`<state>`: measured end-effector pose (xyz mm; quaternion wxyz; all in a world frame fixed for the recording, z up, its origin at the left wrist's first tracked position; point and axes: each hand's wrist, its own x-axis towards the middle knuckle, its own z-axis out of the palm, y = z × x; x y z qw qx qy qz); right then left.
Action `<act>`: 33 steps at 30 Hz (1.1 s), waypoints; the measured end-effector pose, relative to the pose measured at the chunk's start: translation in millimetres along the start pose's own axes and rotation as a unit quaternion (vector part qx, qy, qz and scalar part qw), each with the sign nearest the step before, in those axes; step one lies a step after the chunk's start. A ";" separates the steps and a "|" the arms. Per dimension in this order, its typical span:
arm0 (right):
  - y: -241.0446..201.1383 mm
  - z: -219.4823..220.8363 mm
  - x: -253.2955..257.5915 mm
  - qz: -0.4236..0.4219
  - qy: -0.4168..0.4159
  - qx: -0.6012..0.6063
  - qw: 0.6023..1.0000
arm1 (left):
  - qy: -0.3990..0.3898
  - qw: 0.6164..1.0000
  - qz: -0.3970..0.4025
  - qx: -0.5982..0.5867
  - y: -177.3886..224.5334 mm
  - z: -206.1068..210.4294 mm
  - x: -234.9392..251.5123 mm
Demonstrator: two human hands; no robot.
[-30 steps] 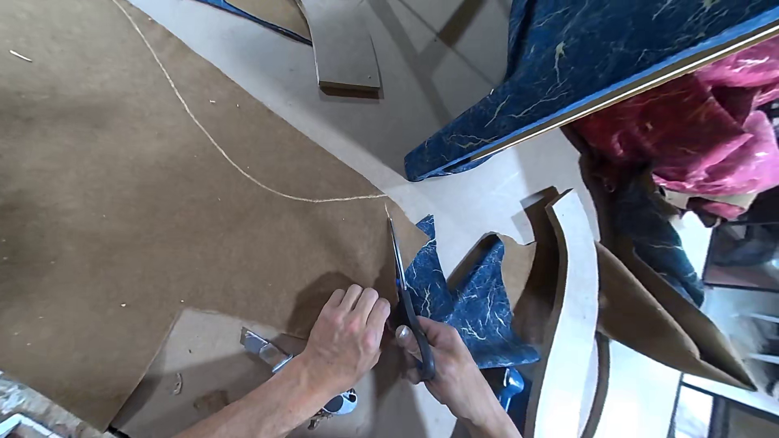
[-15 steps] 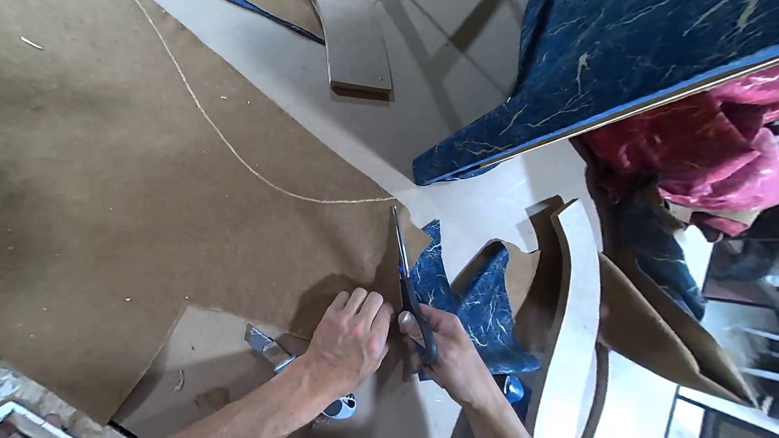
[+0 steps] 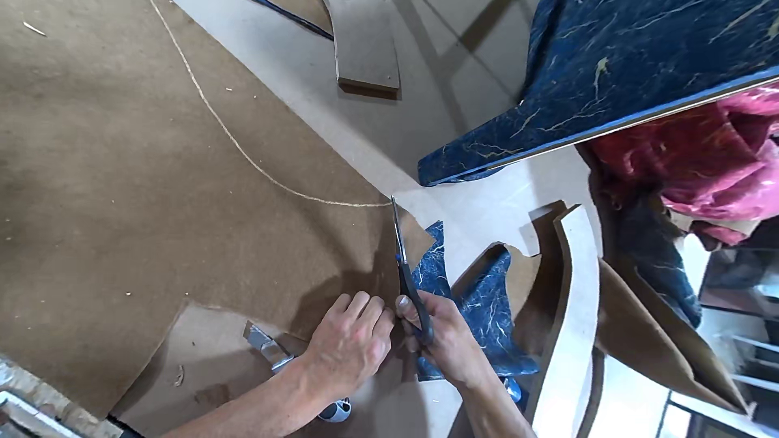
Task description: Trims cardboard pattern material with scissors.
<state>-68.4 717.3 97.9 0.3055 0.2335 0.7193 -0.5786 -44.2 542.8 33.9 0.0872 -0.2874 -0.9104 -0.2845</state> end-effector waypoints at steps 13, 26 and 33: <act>-11.0 -7.1 1.1 -0.019 0.017 0.047 0.999 | -0.040 0.999 0.000 -0.012 -0.7 -13.9 -19.9; -89.9 -133.9 1.8 -0.044 -0.150 -0.274 0.949 | -0.042 0.987 -0.147 0.056 -9.8 9.6 65.0; -52.6 -115.0 9.6 -0.041 -0.239 -0.162 0.957 | 0.023 0.987 -0.144 -0.065 -30.2 -2.3 43.1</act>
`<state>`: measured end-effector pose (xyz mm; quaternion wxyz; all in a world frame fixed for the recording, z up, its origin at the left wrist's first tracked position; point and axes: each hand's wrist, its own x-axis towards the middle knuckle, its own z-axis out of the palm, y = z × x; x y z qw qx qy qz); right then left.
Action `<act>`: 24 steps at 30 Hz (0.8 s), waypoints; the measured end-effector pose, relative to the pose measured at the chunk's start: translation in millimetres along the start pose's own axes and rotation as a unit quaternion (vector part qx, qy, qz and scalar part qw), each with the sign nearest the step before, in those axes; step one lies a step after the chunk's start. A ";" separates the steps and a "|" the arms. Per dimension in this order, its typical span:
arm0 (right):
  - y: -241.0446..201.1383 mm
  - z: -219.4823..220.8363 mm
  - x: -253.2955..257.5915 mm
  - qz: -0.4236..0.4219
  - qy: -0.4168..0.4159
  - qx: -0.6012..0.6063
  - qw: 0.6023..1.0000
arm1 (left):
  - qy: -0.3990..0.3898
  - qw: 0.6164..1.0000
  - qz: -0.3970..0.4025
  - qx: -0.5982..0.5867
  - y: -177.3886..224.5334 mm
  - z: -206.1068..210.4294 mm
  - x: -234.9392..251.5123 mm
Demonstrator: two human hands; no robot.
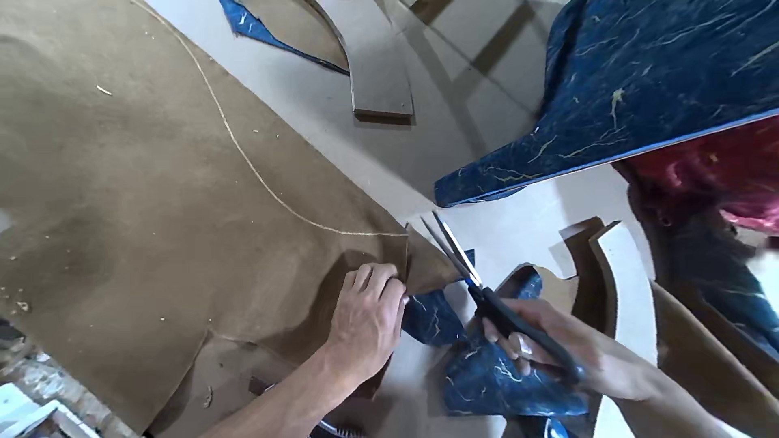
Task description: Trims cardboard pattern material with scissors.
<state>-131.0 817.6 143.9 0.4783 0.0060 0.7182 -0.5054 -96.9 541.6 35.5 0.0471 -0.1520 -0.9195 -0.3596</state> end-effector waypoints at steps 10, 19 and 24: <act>-9.7 29.8 -37.7 -0.017 0.093 -0.056 0.994 | -0.127 0.989 0.069 -0.038 15.1 -16.1 -43.8; -29.4 -47.7 -13.0 0.113 0.003 -0.193 0.975 | -0.007 0.986 -0.102 0.129 17.8 3.9 15.9; -24.4 -53.5 7.4 0.094 -0.007 -0.192 0.977 | 0.045 0.988 -0.060 0.135 10.6 6.0 9.4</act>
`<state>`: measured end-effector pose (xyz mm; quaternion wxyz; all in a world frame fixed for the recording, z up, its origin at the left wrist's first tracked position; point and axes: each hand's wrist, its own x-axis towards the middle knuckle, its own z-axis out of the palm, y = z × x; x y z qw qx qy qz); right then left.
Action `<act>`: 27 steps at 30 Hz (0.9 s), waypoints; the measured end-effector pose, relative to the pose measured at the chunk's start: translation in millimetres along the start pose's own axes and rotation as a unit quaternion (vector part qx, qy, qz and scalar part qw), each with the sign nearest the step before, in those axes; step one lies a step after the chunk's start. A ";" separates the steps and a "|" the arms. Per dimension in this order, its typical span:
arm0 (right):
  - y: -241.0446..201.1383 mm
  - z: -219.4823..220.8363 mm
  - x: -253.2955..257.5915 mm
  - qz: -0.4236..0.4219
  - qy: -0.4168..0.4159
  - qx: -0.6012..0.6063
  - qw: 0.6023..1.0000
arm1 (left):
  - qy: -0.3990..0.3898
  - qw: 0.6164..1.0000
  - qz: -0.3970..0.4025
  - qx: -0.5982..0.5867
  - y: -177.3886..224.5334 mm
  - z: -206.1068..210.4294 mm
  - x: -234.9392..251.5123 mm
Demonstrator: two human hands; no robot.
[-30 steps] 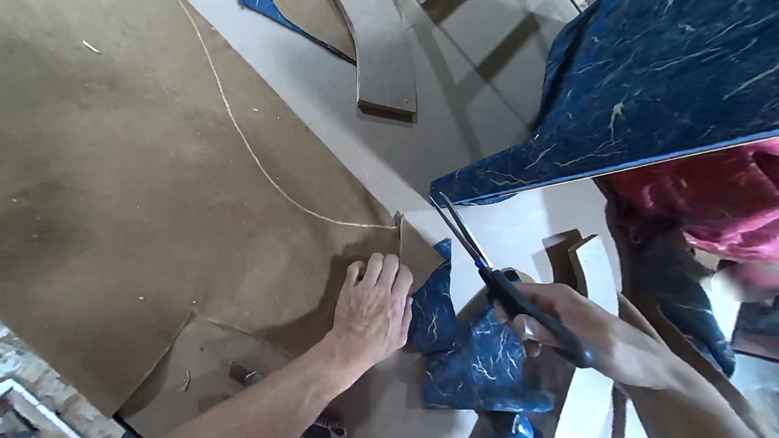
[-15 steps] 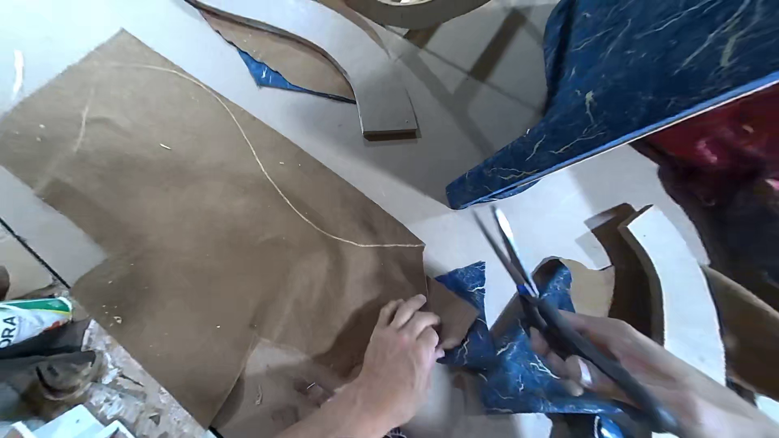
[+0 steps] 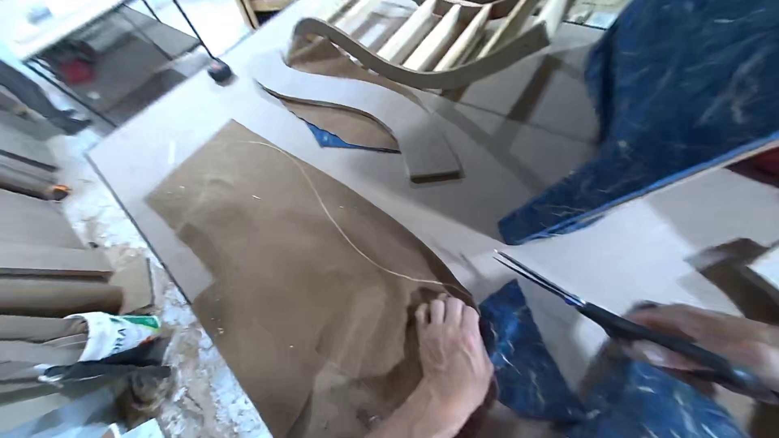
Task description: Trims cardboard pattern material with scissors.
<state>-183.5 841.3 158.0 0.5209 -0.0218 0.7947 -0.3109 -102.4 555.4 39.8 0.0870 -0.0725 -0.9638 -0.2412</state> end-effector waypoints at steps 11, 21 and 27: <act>-9.8 14.0 -41.9 0.059 -0.149 -0.101 0.982 | 0.008 0.994 0.061 -0.090 -17.9 -34.2 -84.1; -32.0 8.8 -3.9 0.053 -0.239 -0.065 0.967 | 0.048 0.988 0.132 -0.071 -5.1 -33.8 -81.1; -42.1 4.7 -8.4 0.065 -0.240 -0.078 0.965 | 0.047 0.987 0.133 -0.079 -3.9 -40.1 -76.1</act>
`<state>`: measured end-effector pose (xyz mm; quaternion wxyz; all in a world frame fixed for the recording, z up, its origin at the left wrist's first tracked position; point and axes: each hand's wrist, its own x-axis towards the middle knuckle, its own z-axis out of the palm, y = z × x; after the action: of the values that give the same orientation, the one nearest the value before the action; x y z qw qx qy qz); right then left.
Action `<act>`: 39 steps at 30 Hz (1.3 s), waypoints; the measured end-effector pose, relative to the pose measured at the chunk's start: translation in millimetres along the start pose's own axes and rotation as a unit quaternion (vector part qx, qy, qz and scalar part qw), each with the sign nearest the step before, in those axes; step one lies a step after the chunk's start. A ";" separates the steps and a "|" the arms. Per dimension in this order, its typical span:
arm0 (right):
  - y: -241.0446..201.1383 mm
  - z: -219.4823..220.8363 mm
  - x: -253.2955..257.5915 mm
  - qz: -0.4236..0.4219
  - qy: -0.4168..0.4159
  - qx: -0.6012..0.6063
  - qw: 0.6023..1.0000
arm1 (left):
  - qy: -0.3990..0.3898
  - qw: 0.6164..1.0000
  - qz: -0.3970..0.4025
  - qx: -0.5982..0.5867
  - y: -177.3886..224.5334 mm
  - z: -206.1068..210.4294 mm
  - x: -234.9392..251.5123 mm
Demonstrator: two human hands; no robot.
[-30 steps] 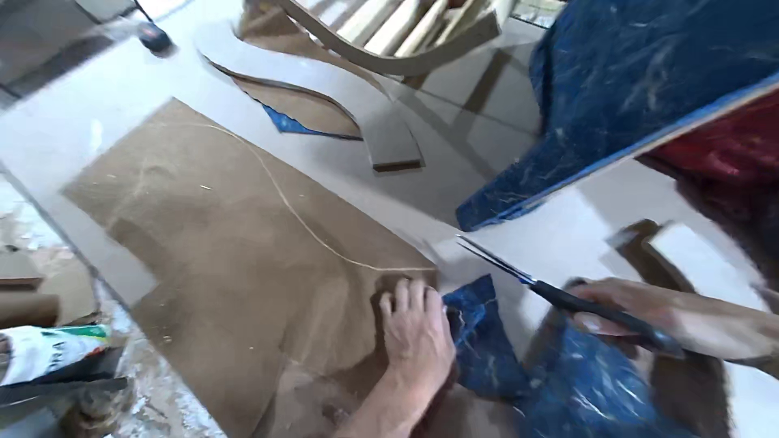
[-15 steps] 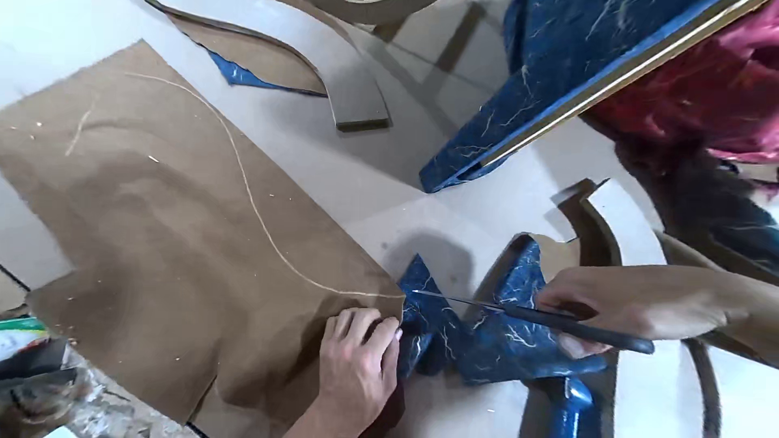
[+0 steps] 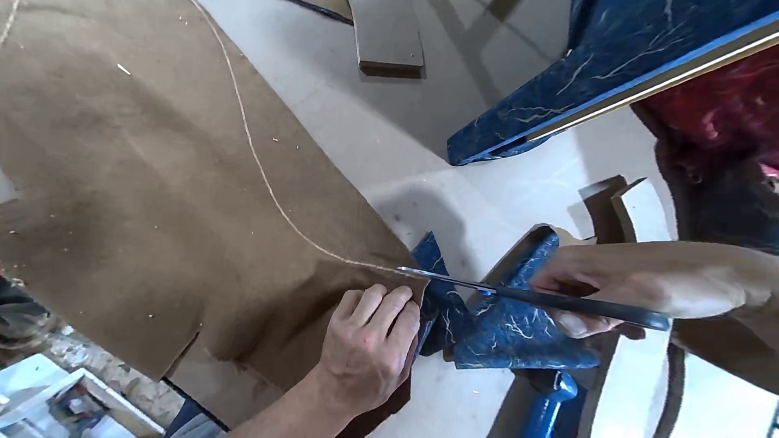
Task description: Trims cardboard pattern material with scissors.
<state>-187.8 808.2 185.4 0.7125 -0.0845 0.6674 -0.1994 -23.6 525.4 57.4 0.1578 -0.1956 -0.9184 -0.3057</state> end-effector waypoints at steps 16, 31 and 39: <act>-15.7 9.1 2.8 0.037 0.049 0.035 0.997 | -0.001 1.000 0.007 0.002 5.5 -2.3 6.0; -10.2 7.3 7.5 0.024 0.035 0.033 0.999 | -0.008 1.000 0.005 -0.006 4.5 -1.7 5.3; -5.3 12.9 4.1 0.011 0.039 0.019 0.999 | -0.006 1.000 0.005 -0.010 6.8 -2.2 4.8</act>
<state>-175.9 799.9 184.9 0.6894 -0.0555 0.6919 -0.2072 -24.3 530.3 64.5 0.1513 -0.2034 -0.9153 -0.3130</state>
